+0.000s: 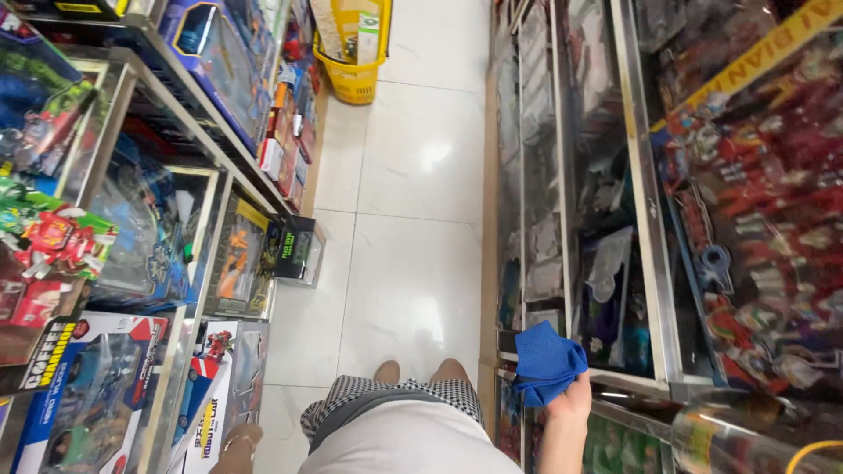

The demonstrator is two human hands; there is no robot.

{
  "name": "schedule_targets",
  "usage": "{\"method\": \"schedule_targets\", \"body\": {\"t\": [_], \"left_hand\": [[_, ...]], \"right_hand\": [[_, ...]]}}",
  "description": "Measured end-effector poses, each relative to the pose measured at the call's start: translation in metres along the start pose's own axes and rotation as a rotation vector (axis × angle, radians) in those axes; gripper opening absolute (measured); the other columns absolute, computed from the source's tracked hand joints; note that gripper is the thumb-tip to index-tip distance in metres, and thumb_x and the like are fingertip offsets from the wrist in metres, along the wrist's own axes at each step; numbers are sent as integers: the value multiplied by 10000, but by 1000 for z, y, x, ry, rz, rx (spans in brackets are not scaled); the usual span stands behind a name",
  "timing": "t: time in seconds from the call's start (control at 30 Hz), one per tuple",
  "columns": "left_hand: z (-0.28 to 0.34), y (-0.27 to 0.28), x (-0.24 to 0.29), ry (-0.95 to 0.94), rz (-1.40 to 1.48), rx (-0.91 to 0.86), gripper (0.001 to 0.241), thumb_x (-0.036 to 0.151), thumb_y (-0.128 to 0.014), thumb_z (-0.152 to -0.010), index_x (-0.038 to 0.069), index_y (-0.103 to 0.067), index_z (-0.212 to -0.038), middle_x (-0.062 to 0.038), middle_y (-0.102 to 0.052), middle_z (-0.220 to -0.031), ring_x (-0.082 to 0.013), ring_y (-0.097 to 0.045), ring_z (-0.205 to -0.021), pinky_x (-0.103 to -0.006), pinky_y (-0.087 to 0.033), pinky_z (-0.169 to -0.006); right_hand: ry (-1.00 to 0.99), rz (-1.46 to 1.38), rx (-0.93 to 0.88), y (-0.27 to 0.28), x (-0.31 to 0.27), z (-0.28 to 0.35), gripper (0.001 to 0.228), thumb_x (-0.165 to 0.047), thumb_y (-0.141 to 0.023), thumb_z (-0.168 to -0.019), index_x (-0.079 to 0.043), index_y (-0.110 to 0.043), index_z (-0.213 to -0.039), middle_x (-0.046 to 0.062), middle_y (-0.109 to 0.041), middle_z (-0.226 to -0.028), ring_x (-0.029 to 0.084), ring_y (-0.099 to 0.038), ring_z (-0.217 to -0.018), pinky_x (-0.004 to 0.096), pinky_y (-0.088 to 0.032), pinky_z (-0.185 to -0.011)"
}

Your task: Wiping and dusting various toy packages and boxed sets on retail shelves using a cleaning cloth.

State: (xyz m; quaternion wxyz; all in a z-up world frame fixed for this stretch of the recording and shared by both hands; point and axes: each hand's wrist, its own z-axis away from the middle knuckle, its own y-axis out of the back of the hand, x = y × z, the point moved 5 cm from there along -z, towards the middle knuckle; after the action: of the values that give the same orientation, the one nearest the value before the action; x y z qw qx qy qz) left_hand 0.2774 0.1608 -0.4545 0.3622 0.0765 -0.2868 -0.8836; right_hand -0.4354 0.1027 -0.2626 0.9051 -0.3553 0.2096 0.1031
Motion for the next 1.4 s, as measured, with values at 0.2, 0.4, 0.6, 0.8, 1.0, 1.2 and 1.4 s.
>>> {"method": "schedule_targets", "body": {"t": [0.2, 0.4, 0.6, 0.8, 1.0, 1.2, 1.4], "left_hand": [[-22, -16, 34, 185, 531, -9, 530, 303, -690, -855, -142, -708, -1142, -262, -763, -1044, -332, -769, -740, -451, -614, -636], [-56, -18, 253, -103, 520, 100, 482, 309, -781, -765, 8, -747, -1139, -196, -759, -1119, -341, -733, -1070, -422, -576, -923], [54, 223, 459, -725, 727, 497, 865, 249, -806, -801, -14, -357, -1492, -265, -462, -1470, -399, -429, -1380, -436, -361, -1151], [163, 550, 489, -1057, 771, 1362, 1040, 229, -879, -857, -5, -200, -1609, -270, -249, -1642, -428, -246, -1543, -491, -252, -1276], [113, 710, 422, -719, 1000, 1885, 1364, 322, -1045, -798, 34, -18, -1648, -284, -14, -1696, -442, -87, -1597, -504, -155, -1333], [48, 737, 386, -671, 978, 1722, 1463, 377, -1122, -722, -16, -30, -1612, -304, -139, -1672, -441, -151, -1568, -481, -188, -1303], [73, 732, 374, -519, 1020, 1716, 1230, 319, -1045, -768, 15, -196, -1604, -215, -423, -1518, -364, -465, -1430, -430, -408, -1218]], "right_hand": [[-77, 42, 56, -93, 38, -8, 485, -430, -475, -1051, -89, -603, -1371, 129, -596, -1470, 328, -553, -1328, 538, -402, -1137], [-171, 152, -25, -135, 54, -86, 465, -424, -474, -1042, -122, -604, -1370, 113, -571, -1499, 323, -536, -1342, 560, -382, -1141], [-230, 241, -76, -171, 18, -189, 484, -422, -484, -1021, -135, -594, -1395, 106, -554, -1523, 331, -510, -1388, 578, -364, -1148], [-277, 371, -263, -247, -46, -322, 608, -479, -474, -1000, -114, -519, -1484, 122, -514, -1553, 355, -483, -1396, 627, -355, -1106], [47, 702, -640, -328, -66, -375, 673, -340, -605, -941, -70, -437, -1534, 208, -478, -1565, 436, -451, -1403, 689, -349, -1093], [-293, 590, -333, -387, -24, -399, 531, -422, -434, -1030, -133, -488, -1472, 133, -484, -1555, 361, -488, -1364, 627, -358, -1107], [-452, 534, -230, -431, 36, -403, 498, -438, -449, -1029, -123, -568, -1395, 115, -573, -1479, 341, -540, -1320, 596, -402, -1082]]}}
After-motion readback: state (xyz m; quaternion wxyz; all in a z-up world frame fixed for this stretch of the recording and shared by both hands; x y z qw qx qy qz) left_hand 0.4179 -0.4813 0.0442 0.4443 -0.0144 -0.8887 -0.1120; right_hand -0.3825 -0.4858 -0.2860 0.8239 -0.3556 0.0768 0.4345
